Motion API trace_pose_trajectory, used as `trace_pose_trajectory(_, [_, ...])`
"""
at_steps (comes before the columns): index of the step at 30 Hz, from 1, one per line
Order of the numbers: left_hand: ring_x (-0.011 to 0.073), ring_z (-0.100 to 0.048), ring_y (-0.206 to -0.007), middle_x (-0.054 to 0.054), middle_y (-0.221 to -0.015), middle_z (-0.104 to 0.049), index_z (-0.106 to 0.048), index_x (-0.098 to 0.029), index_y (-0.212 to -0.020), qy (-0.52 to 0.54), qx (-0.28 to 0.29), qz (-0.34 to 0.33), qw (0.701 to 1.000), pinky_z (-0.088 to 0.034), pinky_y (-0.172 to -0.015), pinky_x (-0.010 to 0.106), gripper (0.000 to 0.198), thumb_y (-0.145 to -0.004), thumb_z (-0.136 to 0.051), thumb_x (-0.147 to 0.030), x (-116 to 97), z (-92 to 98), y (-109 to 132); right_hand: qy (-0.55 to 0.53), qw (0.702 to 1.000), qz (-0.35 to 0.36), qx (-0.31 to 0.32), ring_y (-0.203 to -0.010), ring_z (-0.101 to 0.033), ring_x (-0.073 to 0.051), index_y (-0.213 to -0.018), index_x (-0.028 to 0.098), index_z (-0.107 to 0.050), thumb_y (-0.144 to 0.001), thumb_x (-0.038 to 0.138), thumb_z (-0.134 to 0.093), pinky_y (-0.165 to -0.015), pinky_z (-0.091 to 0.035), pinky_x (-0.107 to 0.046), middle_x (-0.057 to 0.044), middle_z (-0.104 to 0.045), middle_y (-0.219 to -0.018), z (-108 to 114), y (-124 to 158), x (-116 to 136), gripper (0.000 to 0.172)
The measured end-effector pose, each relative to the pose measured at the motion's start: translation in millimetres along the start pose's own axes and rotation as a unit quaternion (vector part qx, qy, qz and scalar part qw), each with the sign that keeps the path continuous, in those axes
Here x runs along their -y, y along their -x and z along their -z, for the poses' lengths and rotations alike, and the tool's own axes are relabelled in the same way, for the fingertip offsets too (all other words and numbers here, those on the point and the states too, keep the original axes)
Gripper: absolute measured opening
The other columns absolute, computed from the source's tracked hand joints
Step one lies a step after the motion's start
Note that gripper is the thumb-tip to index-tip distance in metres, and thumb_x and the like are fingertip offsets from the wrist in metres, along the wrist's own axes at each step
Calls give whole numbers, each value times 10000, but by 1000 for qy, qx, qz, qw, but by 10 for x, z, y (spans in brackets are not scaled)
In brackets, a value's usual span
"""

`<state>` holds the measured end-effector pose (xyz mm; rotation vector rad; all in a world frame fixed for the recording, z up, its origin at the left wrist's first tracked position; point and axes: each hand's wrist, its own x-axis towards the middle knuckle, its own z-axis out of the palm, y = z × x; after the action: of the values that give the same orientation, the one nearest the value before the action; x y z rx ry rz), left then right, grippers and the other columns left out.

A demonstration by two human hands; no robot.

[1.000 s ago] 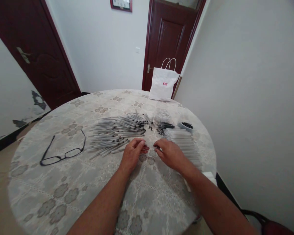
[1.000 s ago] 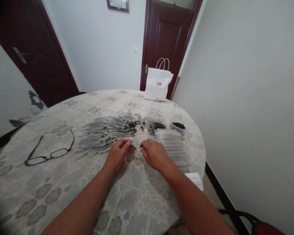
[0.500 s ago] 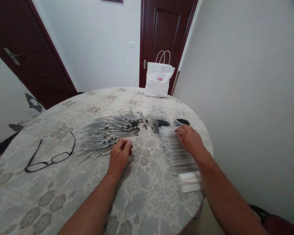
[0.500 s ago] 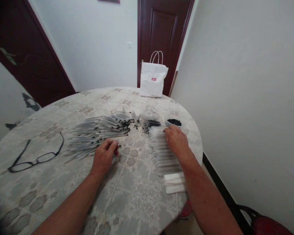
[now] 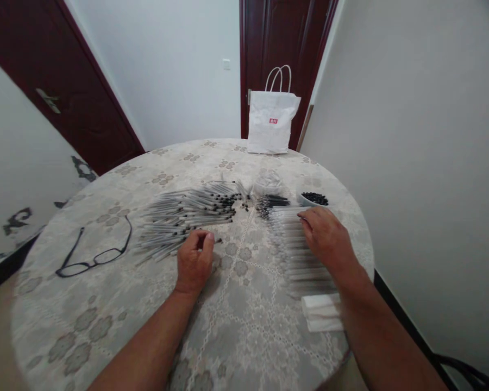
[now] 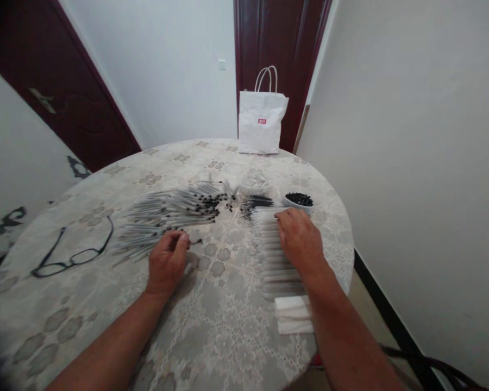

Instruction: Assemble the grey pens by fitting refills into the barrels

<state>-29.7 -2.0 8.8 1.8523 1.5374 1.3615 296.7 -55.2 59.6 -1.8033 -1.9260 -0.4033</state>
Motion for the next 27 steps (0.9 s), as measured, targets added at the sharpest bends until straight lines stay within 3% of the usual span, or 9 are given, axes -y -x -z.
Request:
trace_pose_trajectory(4, [241,-624,-993,82,-982,-704,-652,-202,-970,-116,-84,-81,986,-455,-949,368,164,-947,-495,-244,37,13,-27,4,999,32,-24,-1040,-614,-277,-1088,190,-686,-989,228,-512,-935,-487,-392,-114,-705,-1074,-43,-1,-30,204])
trace_pose_trajectory(6, [257,-599,-1061,96,-1031,-706,-653,-197,-1011,-164,-80,-90,979,-420,-995,394,218,-930,-454,-161,49,14,-33,8,998,47,-39,-1028,-623,-281,-1077,185,-686,-987,240,-519,-922,-493,-393,-117,-707,-1069,-60,-14,-33,198])
trace_pose_trajectory(12, [304,-560,-1112,109,-1098,-697,-671,-205,-1135,-301,31,-64,951,-370,-944,448,326,-840,-555,-127,33,-12,20,15,996,73,-56,-986,-637,-281,-1070,184,-691,-987,258,-508,-905,-496,-409,-123,-709,-1024,73,-43,1,215])
trace_pose_trajectory(16, [332,-544,-1093,130,-1057,-679,-703,-211,-1026,-367,98,-74,922,-359,-902,473,215,-843,-595,-184,23,-10,53,10,995,87,-55,-991,-636,-288,-1086,189,-684,-988,279,-503,-901,-491,-419,-124,-707,-1018,241,-52,89,225])
trace_pose_trajectory(21, [337,-535,-1066,129,-1037,-666,-694,-207,-946,-393,107,-74,910,-355,-879,479,128,-861,-599,-213,0,0,63,-46,992,116,-32,-1003,-649,-293,-1118,215,-671,-1003,302,-501,-916,-498,-433,-118,-713,-1051,436,-1,529,223])
trace_pose_trajectory(27, [332,-532,-1078,150,-1058,-658,-665,-186,-983,-399,107,-60,909,-360,-881,463,133,-871,-597,-204,-30,-5,62,-136,977,149,75,-979,-642,-268,-1146,247,-667,-1015,273,-484,-881,-511,-412,-100,-708,-1061,486,164,1297,227])
